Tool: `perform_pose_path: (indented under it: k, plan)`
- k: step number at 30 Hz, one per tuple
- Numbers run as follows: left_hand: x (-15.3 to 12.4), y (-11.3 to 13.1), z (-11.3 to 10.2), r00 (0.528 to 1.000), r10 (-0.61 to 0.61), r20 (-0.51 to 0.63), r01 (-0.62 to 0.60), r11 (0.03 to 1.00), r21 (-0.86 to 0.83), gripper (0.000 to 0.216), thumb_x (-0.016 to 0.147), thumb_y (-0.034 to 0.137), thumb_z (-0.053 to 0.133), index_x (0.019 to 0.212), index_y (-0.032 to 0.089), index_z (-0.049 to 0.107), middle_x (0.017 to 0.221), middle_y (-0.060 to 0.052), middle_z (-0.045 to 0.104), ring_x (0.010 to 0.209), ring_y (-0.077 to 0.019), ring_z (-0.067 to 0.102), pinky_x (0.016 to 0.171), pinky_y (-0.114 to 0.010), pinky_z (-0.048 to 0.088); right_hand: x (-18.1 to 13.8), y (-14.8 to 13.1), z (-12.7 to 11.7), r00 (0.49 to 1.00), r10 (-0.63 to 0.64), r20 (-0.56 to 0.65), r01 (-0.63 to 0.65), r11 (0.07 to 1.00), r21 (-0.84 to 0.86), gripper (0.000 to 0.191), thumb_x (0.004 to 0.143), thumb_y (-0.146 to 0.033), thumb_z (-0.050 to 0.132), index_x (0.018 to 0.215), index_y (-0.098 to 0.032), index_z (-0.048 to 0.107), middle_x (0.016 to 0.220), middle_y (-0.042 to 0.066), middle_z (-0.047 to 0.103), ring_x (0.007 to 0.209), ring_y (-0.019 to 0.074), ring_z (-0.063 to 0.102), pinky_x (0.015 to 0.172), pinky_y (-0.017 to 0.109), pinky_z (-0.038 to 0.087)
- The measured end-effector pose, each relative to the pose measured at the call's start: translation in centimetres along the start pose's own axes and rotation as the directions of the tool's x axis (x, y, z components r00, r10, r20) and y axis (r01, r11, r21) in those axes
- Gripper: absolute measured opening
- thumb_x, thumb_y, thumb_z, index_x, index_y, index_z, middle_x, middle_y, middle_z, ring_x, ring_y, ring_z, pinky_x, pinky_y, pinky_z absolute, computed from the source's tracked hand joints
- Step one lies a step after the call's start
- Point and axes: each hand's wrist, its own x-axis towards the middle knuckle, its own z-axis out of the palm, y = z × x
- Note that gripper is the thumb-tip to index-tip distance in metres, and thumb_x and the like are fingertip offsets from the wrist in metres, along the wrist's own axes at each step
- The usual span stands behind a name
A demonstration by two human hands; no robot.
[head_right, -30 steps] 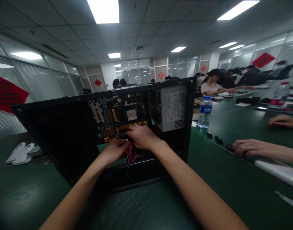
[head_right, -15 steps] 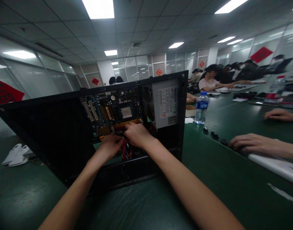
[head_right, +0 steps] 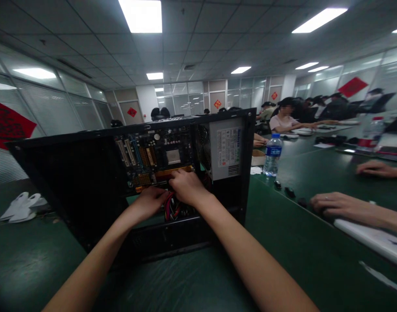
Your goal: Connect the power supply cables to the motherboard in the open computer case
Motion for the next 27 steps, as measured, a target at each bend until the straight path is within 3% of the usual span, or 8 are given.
perform_pose_path:
  k: [5,11,20,27]
  plan:
    - [0.0,-0.1,-0.1,0.998,-0.059,0.021,0.060,0.997,-0.038,0.042,0.090,0.037,0.044,0.053,0.018,0.054,0.051,0.000,0.049,0.053,-0.0146,0.046,0.055,-0.028,0.024,-0.1,-0.1,0.0,1.000,0.015,-0.003,-0.015,1.000,-0.015,0.017,0.082,-0.015,0.058,0.093,-0.016,0.071,0.107,0.011,0.064,0.102,0.0261,0.060,0.066,0.032,0.048]
    - [0.1,0.0,-0.1,0.999,-0.043,0.000,0.043,0.997,-0.061,0.039,0.089,0.036,0.046,0.057,0.017,0.059,0.054,0.000,0.054,0.056,-0.0147,0.048,0.054,-0.027,0.025,-0.2,-0.2,-0.4,0.999,0.036,0.007,-0.036,0.999,-0.004,0.018,0.084,-0.018,0.057,0.094,-0.016,0.071,0.106,0.012,0.065,0.102,0.0269,0.060,0.069,0.034,0.049]
    - [0.5,0.1,-0.9,1.000,-0.012,-0.013,0.013,0.993,0.113,0.039,0.088,0.035,0.045,0.059,0.018,0.065,0.056,-0.002,0.058,0.056,-0.0157,0.050,0.056,-0.028,0.025,-0.2,-0.3,-0.5,0.998,0.063,0.028,-0.063,0.998,-0.001,0.020,0.086,-0.020,0.057,0.099,-0.016,0.072,0.111,0.014,0.064,0.106,0.0268,0.060,0.074,0.032,0.050]
    - [1.1,-0.1,-0.6,0.999,-0.032,0.003,0.031,0.990,0.140,0.038,0.088,0.037,0.044,0.062,0.019,0.065,0.061,-0.004,0.064,0.058,-0.0164,0.055,0.056,-0.028,0.026,0.1,-0.2,-0.1,0.997,0.053,0.048,-0.052,0.999,-0.007,0.022,0.088,-0.018,0.054,0.101,-0.013,0.071,0.112,0.015,0.065,0.102,0.0273,0.062,0.073,0.033,0.051]
